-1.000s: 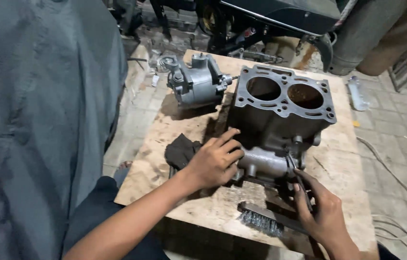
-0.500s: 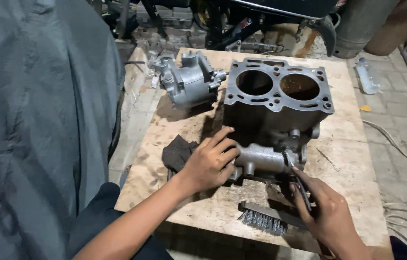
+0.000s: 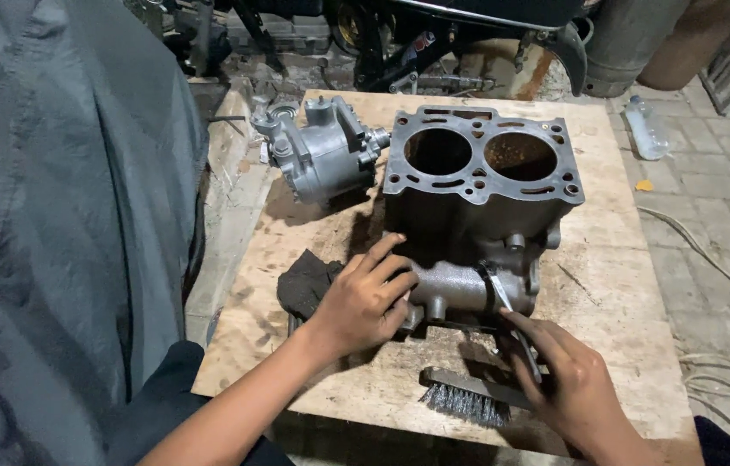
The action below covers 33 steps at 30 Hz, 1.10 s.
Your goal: The person cleans a metal engine block using a wire brush and a small metal tool. They scrub the exterior surfaces and crevices of the engine block, then use the metal tool to scrape and clean the inside of the cylinder bores.
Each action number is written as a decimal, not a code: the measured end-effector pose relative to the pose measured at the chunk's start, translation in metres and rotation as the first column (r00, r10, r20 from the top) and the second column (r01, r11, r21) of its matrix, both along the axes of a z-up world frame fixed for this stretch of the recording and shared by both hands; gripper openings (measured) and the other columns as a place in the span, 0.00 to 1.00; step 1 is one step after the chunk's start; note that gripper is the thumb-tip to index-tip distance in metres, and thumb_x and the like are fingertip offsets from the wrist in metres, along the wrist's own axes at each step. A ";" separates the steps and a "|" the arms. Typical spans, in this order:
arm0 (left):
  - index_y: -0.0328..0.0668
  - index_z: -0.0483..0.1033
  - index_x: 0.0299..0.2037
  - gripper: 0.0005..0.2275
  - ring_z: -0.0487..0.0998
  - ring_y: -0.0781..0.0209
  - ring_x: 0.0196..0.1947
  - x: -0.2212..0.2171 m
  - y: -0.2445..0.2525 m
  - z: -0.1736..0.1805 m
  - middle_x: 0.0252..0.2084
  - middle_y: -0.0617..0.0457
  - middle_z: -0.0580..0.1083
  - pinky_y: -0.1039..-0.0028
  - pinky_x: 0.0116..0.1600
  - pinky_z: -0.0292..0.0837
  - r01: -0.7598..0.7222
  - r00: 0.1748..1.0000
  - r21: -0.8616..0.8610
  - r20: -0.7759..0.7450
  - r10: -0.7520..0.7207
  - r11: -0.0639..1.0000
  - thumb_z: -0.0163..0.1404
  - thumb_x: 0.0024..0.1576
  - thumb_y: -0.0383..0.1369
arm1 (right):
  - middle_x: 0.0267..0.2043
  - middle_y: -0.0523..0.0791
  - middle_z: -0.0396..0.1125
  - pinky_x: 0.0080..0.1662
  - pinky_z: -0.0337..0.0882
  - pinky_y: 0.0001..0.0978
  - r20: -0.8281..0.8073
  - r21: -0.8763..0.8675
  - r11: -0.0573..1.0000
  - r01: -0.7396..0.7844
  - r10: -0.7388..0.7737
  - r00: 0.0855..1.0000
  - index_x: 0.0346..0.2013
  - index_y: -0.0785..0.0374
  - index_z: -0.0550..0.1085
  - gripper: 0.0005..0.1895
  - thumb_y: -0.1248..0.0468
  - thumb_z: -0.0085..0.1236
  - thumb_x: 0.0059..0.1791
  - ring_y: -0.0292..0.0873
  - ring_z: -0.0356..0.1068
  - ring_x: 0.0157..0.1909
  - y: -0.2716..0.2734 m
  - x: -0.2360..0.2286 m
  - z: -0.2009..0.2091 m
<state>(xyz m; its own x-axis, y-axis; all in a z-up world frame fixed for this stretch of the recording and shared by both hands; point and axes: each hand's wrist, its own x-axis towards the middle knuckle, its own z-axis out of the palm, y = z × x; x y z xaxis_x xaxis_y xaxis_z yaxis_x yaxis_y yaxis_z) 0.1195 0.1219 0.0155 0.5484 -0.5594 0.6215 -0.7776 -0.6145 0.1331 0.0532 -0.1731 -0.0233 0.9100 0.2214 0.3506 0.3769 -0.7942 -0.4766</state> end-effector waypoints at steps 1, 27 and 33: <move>0.36 0.76 0.42 0.09 0.66 0.42 0.68 -0.002 -0.002 -0.002 0.46 0.48 0.74 0.60 0.52 0.71 0.004 1.000 0.000 -0.005 -0.004 1.000 0.52 0.51 0.26 | 0.45 0.46 0.78 0.37 0.82 0.31 -0.005 0.000 1.000 0.004 -0.004 1.000 0.61 0.55 0.73 0.36 0.70 0.64 0.37 0.40 0.80 0.33 0.000 -0.001 -0.002; 0.35 0.76 0.39 0.08 0.66 0.41 0.67 -0.005 -0.007 0.006 0.45 0.47 0.74 0.55 0.58 0.72 -0.010 0.999 -0.059 -0.051 0.007 0.998 0.52 0.50 0.26 | 0.30 0.53 0.70 0.23 0.62 0.30 0.503 0.336 0.938 0.084 -0.255 0.826 0.34 0.72 0.74 0.08 0.73 0.50 0.56 0.42 0.61 0.22 0.018 0.052 -0.036; 0.33 0.77 0.40 0.10 0.65 0.39 0.68 -0.005 -0.009 0.007 0.45 0.46 0.74 0.53 0.59 0.72 -0.007 0.998 -0.069 -0.065 0.002 0.998 0.51 0.48 0.25 | 0.26 0.42 0.68 0.35 0.59 0.29 0.353 0.154 0.984 -0.091 0.031 0.935 0.26 0.61 0.74 0.13 0.66 0.47 0.55 0.37 0.58 0.26 0.054 0.044 -0.024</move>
